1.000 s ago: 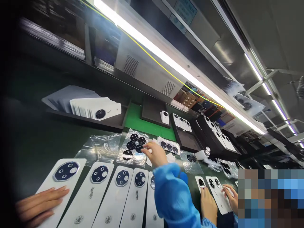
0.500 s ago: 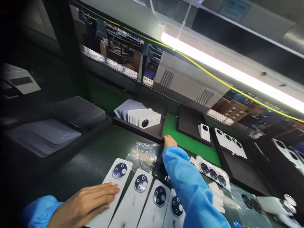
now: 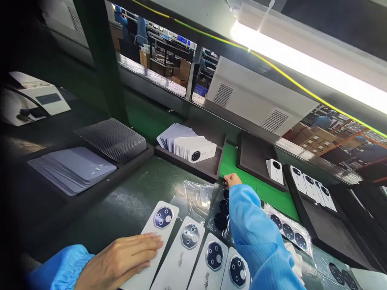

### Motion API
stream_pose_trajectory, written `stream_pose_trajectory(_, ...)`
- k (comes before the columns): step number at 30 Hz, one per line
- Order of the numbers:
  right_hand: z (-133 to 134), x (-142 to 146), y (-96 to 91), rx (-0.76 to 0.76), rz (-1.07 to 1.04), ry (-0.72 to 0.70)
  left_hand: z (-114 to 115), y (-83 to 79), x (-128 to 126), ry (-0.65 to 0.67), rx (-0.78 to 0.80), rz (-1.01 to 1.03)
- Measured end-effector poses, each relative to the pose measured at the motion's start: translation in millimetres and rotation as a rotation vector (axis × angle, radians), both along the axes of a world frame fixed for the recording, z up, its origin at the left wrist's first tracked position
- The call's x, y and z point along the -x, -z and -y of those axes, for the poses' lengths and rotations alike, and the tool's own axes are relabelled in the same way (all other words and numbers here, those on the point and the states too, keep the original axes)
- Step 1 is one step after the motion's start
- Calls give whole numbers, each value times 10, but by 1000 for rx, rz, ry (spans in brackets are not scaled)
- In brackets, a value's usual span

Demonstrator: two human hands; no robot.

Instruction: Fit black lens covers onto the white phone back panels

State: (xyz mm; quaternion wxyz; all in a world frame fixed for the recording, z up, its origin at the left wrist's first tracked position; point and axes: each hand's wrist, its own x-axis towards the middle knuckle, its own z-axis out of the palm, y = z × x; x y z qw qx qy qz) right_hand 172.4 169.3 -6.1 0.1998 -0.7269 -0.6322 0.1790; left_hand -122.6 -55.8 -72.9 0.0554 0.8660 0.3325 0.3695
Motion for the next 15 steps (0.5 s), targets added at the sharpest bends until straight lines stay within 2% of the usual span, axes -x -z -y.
stream_pose_trajectory(3,28,-8,-240,-81,-133,41,12,56,-34,-34,0,20)
stream_pose_trajectory(6,181,65,-596,-189,-289,69,11,40,-49,-58,-24,53)
stream_pose_trajectory(8,456,168,-818,-222,-385,61,-9,-28,-24,-50,-45,45)
stream_pose_trajectory(10,887,298,-934,-198,-456,10,-42,-122,23,-17,-67,3)
stream_pose_trajectory(12,1410,438,-874,-80,-532,-63,-79,-215,66,9,-86,-18)
stream_pose_trajectory(15,2125,643,-468,132,-677,-97,-115,-327,63,47,-55,1)
